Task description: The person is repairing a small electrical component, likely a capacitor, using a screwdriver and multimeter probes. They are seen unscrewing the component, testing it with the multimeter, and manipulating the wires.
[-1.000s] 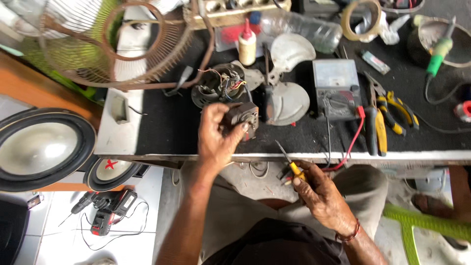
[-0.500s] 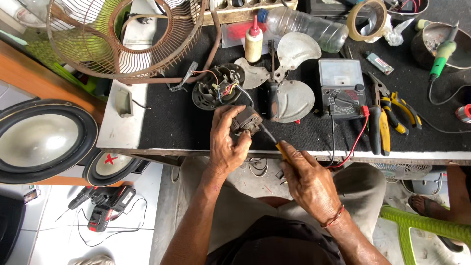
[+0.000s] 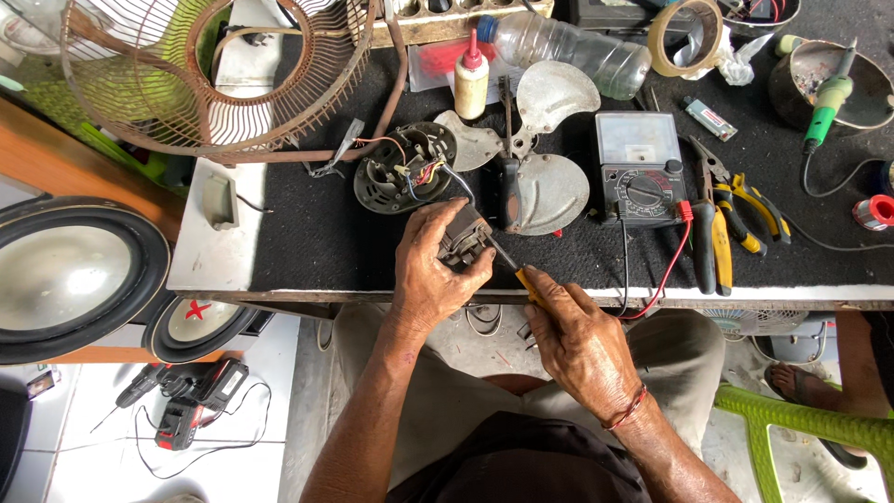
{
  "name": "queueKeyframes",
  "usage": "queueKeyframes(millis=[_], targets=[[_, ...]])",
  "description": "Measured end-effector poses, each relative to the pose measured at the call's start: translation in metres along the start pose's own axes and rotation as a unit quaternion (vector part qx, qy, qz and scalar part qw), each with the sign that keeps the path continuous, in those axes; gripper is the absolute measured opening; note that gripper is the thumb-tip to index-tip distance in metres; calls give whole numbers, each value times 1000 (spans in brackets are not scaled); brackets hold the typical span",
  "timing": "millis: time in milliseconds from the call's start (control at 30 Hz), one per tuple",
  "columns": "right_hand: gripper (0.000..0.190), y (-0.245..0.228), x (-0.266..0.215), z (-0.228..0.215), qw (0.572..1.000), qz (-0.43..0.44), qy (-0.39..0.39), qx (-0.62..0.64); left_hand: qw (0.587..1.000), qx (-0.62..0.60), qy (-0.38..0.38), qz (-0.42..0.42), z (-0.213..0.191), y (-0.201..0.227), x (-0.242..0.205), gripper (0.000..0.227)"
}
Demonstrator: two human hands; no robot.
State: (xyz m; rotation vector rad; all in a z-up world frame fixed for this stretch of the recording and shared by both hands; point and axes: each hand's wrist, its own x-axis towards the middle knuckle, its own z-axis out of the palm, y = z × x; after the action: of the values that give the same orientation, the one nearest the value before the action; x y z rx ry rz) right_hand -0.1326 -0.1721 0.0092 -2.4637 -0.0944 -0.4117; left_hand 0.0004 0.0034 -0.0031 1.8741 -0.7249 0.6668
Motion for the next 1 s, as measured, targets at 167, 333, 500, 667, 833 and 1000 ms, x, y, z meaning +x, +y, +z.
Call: queueKeyframes(millis=[167, 333, 500, 667, 833, 1000], targets=[[47, 3, 2, 2, 1000, -11, -1, -21, 1000, -3, -20, -5, 0, -4, 2, 59], [48, 2, 2, 3, 1000, 2, -7, -6, 1000, 1, -18, 14, 1, -9, 0, 57], [45, -2, 3, 0, 1000, -17, 14, -8, 1000, 7, -2, 25, 3, -11, 0, 53], [46, -3, 3, -1, 1000, -3, -1, -9, 1000, 3, -1, 17, 3, -9, -1, 53], [48, -1, 2, 1, 1000, 7, -10, -23, 1000, 7, -13, 14, 1, -7, 1, 56], [44, -5, 4, -6, 974, -34, 34, -219, 1000, 0, -15, 13, 2, -9, 2, 55]])
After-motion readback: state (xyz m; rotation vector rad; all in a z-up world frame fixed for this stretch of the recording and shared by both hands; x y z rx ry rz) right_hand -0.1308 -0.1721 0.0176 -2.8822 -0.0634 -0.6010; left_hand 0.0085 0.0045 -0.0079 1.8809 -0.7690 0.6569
